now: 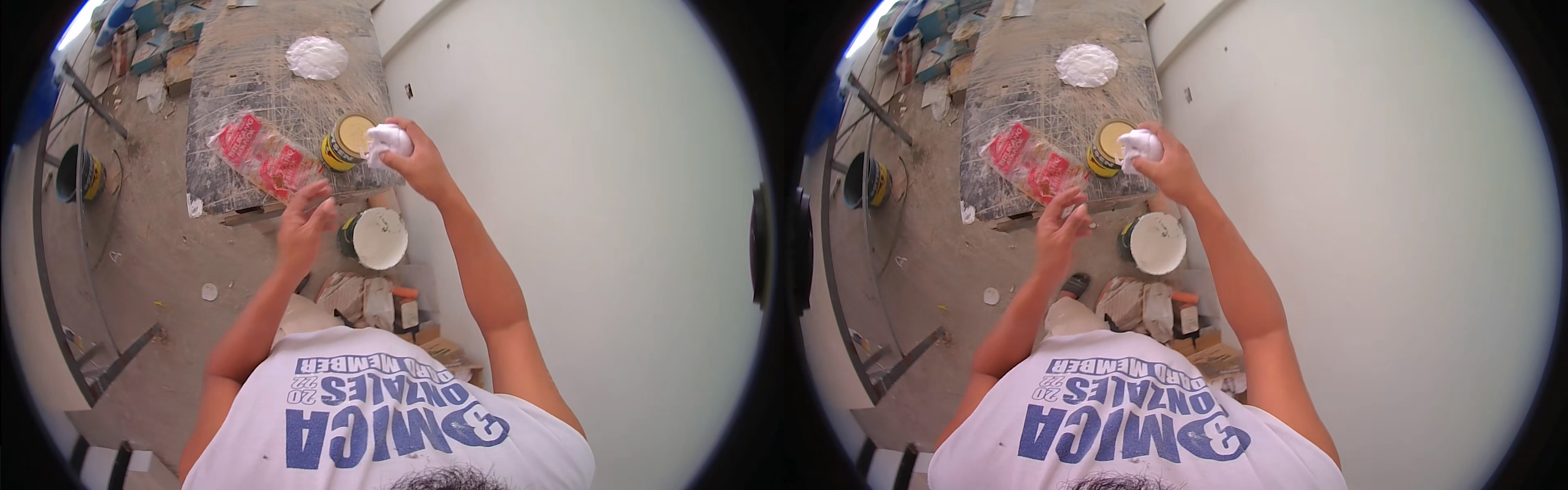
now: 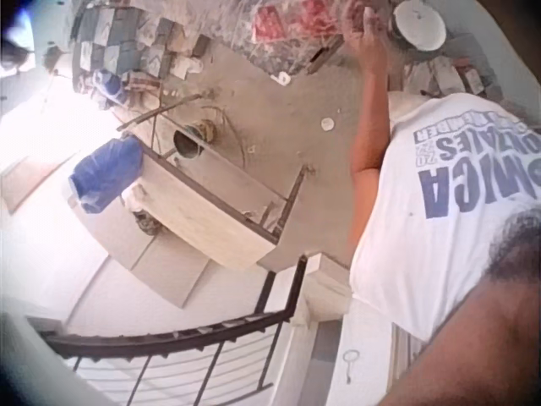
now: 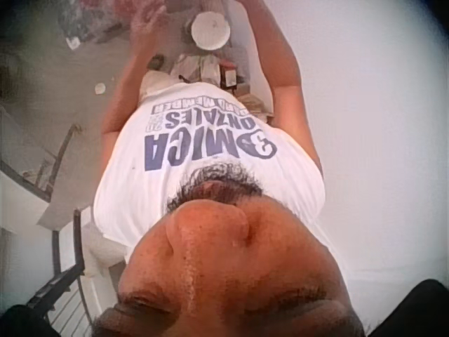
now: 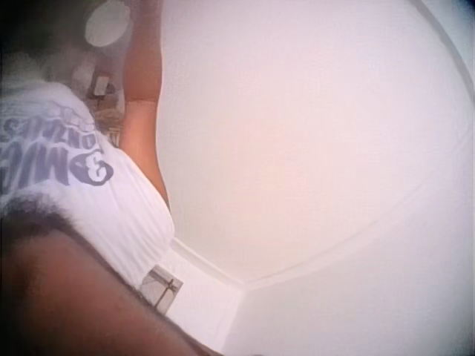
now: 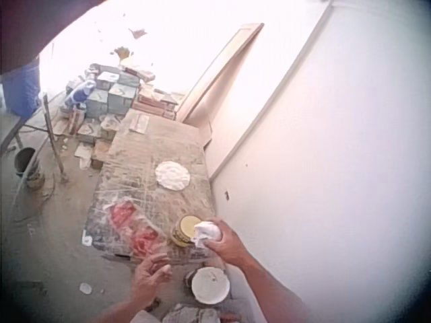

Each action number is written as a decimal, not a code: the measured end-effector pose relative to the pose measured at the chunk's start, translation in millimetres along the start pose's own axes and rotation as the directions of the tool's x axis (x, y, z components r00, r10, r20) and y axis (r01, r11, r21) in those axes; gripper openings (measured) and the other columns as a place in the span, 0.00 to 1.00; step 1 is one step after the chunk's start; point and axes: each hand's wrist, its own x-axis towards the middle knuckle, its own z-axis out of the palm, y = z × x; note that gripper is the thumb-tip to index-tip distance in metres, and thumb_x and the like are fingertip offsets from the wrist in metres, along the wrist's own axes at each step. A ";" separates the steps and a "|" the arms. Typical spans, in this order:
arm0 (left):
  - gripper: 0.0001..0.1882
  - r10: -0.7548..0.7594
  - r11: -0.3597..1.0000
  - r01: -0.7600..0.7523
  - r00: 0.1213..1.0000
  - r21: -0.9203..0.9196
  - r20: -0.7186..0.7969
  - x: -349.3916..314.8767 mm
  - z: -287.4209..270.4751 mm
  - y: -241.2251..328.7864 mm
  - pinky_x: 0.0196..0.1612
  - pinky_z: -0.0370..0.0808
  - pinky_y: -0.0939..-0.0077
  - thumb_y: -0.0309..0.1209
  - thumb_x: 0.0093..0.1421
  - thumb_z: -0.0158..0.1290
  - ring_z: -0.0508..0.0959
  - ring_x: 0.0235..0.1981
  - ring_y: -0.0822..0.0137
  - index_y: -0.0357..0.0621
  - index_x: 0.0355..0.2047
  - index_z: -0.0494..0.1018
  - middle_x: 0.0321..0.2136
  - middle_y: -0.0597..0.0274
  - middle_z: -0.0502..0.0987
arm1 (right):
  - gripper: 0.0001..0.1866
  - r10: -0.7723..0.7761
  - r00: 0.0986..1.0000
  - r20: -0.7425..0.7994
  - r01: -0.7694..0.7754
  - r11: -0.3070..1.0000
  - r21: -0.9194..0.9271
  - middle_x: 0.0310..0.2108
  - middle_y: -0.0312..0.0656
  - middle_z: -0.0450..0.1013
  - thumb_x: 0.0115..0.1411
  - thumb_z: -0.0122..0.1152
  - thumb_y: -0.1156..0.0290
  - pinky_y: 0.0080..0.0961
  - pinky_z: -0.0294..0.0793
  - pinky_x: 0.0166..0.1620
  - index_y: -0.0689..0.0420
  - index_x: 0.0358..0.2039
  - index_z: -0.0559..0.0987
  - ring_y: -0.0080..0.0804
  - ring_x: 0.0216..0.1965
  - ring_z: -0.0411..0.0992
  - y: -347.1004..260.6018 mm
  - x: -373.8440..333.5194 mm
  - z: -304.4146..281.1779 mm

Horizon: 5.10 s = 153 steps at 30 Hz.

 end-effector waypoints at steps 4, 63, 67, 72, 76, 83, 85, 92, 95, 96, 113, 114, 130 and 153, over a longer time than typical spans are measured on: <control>0.17 -0.089 0.988 0.104 0.987 0.111 -0.131 -25.9 -83.7 -31.7 0.35 0.77 0.80 0.27 0.67 0.55 0.76 0.33 0.78 0.43 0.56 0.75 0.46 0.64 0.76 | 0.28 0.061 0.982 0.181 -0.040 0.992 -0.117 0.47 0.47 0.77 0.54 0.67 0.73 0.32 0.76 0.55 0.57 0.58 0.75 0.35 0.51 0.75 12.7 63.8 8.3; 0.38 -0.653 0.597 0.795 0.402 0.109 0.642 -73.8 5.3 -18.2 0.49 0.80 0.68 0.42 0.58 0.69 0.79 0.48 0.66 0.40 0.61 0.64 0.50 0.58 0.74 | 0.23 -0.075 0.971 0.227 0.058 0.995 0.083 0.50 0.46 0.71 0.53 0.66 0.86 0.34 0.77 0.52 0.60 0.51 0.81 0.43 0.51 0.74 -3.5 -224.6 43.2; 0.28 -0.654 0.659 0.751 0.535 0.053 0.535 -87.8 11.2 -32.0 0.39 0.78 0.78 0.42 0.62 0.64 0.80 0.39 0.70 0.39 0.55 0.68 0.44 0.58 0.77 | 0.20 0.042 0.988 0.147 -0.066 0.984 0.167 0.49 0.45 0.72 0.54 0.65 0.87 0.31 0.76 0.52 0.61 0.48 0.82 0.40 0.51 0.74 -5.3 -234.5 48.5; 0.22 -0.614 0.738 0.666 0.596 0.107 0.517 -88.2 25.4 -45.3 0.39 0.80 0.76 0.36 0.61 0.65 0.80 0.39 0.70 0.40 0.49 0.70 0.40 0.59 0.78 | 0.27 0.099 0.995 -0.020 -0.092 0.970 0.226 0.51 0.43 0.71 0.53 0.68 0.83 0.32 0.74 0.56 0.58 0.55 0.78 0.40 0.52 0.73 -6.6 -250.2 45.2; 0.20 -0.649 0.692 0.702 0.507 0.165 0.567 -87.5 45.9 -41.5 0.42 0.80 0.75 0.32 0.60 0.65 0.80 0.39 0.70 0.40 0.47 0.70 0.39 0.59 0.78 | 0.33 0.272 0.960 -0.067 -0.250 0.939 0.235 0.56 0.42 0.66 0.53 0.72 0.78 0.34 0.72 0.59 0.57 0.60 0.73 0.41 0.57 0.69 -11.6 -276.4 45.0; 0.22 -0.744 0.548 0.767 0.265 0.333 0.614 -113.2 83.9 -61.1 0.44 0.81 0.69 0.31 0.61 0.64 0.80 0.45 0.67 0.42 0.51 0.68 0.44 0.57 0.77 | 0.31 0.432 0.869 -0.243 -0.383 0.896 0.225 0.54 0.41 0.66 0.54 0.75 0.72 0.29 0.72 0.57 0.55 0.59 0.76 0.38 0.55 0.69 -28.8 -334.3 37.8; 0.25 -0.829 0.408 0.805 0.128 0.432 0.544 -117.6 92.8 -62.4 0.44 0.82 0.68 0.33 0.62 0.65 0.80 0.45 0.66 0.44 0.54 0.66 0.46 0.55 0.76 | 0.29 0.519 0.826 -0.220 -0.433 0.834 0.341 0.53 0.41 0.67 0.55 0.75 0.71 0.27 0.71 0.57 0.55 0.58 0.77 0.36 0.53 0.70 -26.0 -356.1 34.5; 0.27 -0.691 0.714 0.400 0.269 0.575 0.670 -175.6 101.0 -47.6 0.48 0.81 0.71 0.32 0.64 0.63 0.78 0.49 0.68 0.41 0.59 0.64 0.50 0.57 0.74 | 0.21 0.521 0.755 -0.398 -0.192 0.756 0.626 0.52 0.39 0.68 0.60 0.72 0.71 0.27 0.76 0.53 0.56 0.53 0.81 0.29 0.53 0.71 -4.8 -437.5 71.2; 0.32 -0.614 0.789 0.208 0.318 0.578 0.722 -200.9 87.5 -54.0 0.47 0.80 0.76 0.28 0.61 0.66 0.78 0.46 0.71 0.40 0.61 0.64 0.48 0.59 0.75 | 0.20 0.523 0.715 -0.464 -0.036 0.690 0.723 0.50 0.38 0.70 0.61 0.71 0.71 0.25 0.77 0.54 0.56 0.53 0.82 0.26 0.53 0.71 -11.3 -457.4 88.1; 0.31 -0.577 0.810 0.125 0.344 0.573 0.741 -208.7 83.8 -55.1 0.46 0.80 0.76 0.28 0.61 0.66 0.78 0.46 0.71 0.40 0.61 0.65 0.47 0.60 0.76 | 0.19 0.509 0.721 -0.470 0.006 0.674 0.739 0.50 0.38 0.70 0.61 0.71 0.71 0.24 0.77 0.53 0.57 0.53 0.82 0.26 0.53 0.72 -10.4 -462.4 95.7; 0.21 -0.814 0.548 0.668 0.287 0.503 0.505 -248.9 98.1 -35.9 0.42 0.81 0.67 0.42 0.71 0.52 0.80 0.41 0.66 0.47 0.58 0.62 0.46 0.58 0.74 | 0.13 0.169 0.642 -0.748 -0.050 0.983 0.179 0.34 0.47 0.70 0.70 0.55 0.62 0.37 0.72 0.40 0.60 0.38 0.75 0.42 0.36 0.72 -24.4 -444.1 98.5; 0.23 -0.816 0.537 0.641 0.232 0.548 0.529 -240.2 97.2 -33.9 0.43 0.80 0.67 0.46 0.72 0.50 0.80 0.41 0.67 0.48 0.59 0.61 0.47 0.59 0.74 | 0.14 0.180 0.620 -0.764 0.010 0.972 0.236 0.31 0.47 0.71 0.71 0.53 0.63 0.37 0.71 0.37 0.60 0.34 0.74 0.40 0.32 0.71 -21.1 -438.6 95.2; 0.29 -0.576 0.816 0.191 0.348 0.546 0.739 -57.6 104.5 14.4 0.44 0.80 0.71 0.38 0.72 0.52 0.78 0.44 0.69 0.43 0.65 0.54 0.47 0.59 0.74 | 0.14 0.238 0.672 -0.701 -0.137 0.971 0.197 0.33 0.50 0.70 0.74 0.46 0.66 0.40 0.72 0.37 0.62 0.35 0.72 0.49 0.32 0.70 -20.1 -249.4 52.3; 0.48 -0.484 0.872 0.037 0.203 0.488 0.851 97.4 105.4 61.1 0.60 0.75 0.63 0.41 0.64 0.63 0.74 0.58 0.56 0.37 0.73 0.47 0.63 0.48 0.66 | 0.16 0.484 0.576 -0.658 -0.072 0.832 0.549 0.29 0.37 0.68 0.76 0.41 0.64 0.23 0.65 0.38 0.59 0.33 0.70 0.22 0.32 0.62 -4.6 -122.1 28.6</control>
